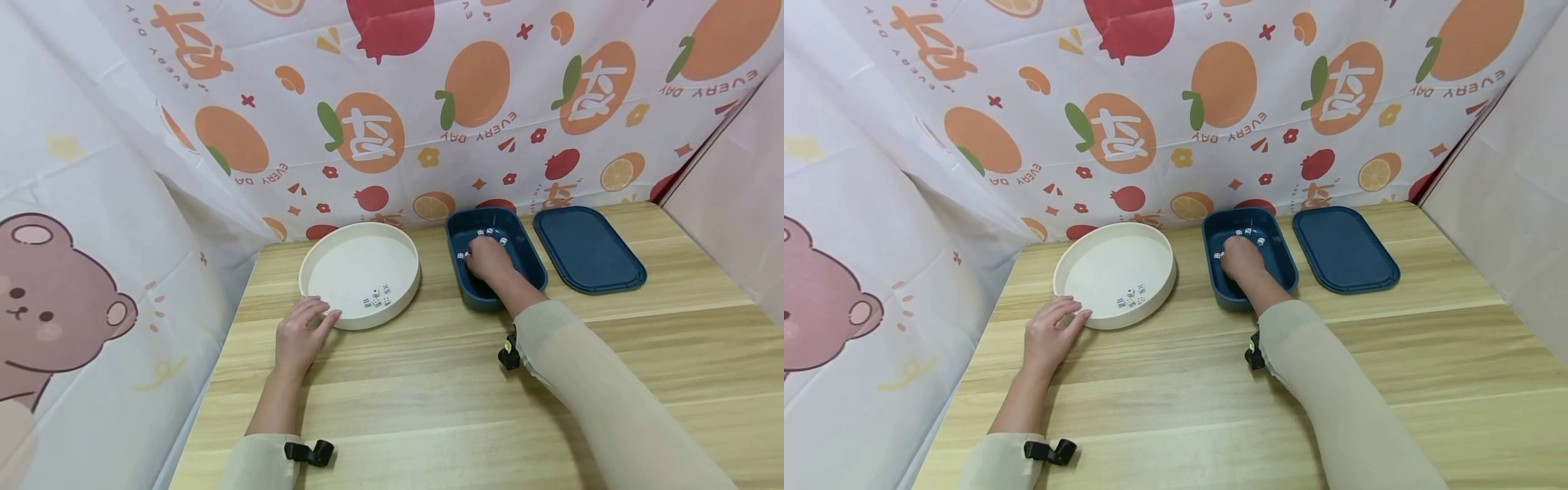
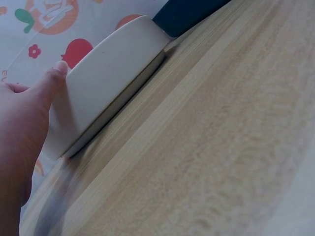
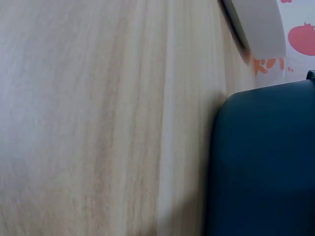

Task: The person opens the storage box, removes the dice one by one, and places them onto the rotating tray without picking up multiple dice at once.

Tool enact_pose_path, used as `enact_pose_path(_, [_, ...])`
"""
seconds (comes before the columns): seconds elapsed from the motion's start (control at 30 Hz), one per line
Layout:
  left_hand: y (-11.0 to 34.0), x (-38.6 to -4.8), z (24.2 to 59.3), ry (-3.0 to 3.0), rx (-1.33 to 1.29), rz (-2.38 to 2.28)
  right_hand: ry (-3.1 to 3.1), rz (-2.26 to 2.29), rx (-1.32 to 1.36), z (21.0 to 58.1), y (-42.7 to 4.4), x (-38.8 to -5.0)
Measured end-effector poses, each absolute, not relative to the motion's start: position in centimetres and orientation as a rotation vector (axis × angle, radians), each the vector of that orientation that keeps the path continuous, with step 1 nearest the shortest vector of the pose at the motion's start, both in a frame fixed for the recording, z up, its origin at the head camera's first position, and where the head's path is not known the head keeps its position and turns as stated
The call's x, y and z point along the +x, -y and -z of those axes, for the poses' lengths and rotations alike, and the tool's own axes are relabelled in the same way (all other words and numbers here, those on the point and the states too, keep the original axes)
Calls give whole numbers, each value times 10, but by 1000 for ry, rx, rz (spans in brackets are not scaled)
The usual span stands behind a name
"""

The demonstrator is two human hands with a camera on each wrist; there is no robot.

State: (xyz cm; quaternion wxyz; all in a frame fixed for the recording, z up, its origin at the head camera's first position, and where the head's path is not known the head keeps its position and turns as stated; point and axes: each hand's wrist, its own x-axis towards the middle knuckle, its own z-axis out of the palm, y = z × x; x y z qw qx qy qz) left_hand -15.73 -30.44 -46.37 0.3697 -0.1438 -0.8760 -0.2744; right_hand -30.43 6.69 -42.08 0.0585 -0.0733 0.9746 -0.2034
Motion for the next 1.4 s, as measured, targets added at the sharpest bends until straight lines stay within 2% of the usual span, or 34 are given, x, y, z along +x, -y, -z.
enact_pose_path(0.43, [305, -158, 463, 2255, -367, 692, -3134, 875, -379, 407, -52, -296])
enact_pose_path(0.83, [302, -156, 462, 2262, -365, 709, -3183, 1006, -738, 392, -6, -272])
enact_pose_path(1.1, [301, -155, 464, 2252, -362, 722, -3076, 937, -1115, 416, 31, -254])
enact_pose_path(1.4, [303, -157, 464, 2234, -367, 701, -2935, 787, -1045, 425, 51, -250])
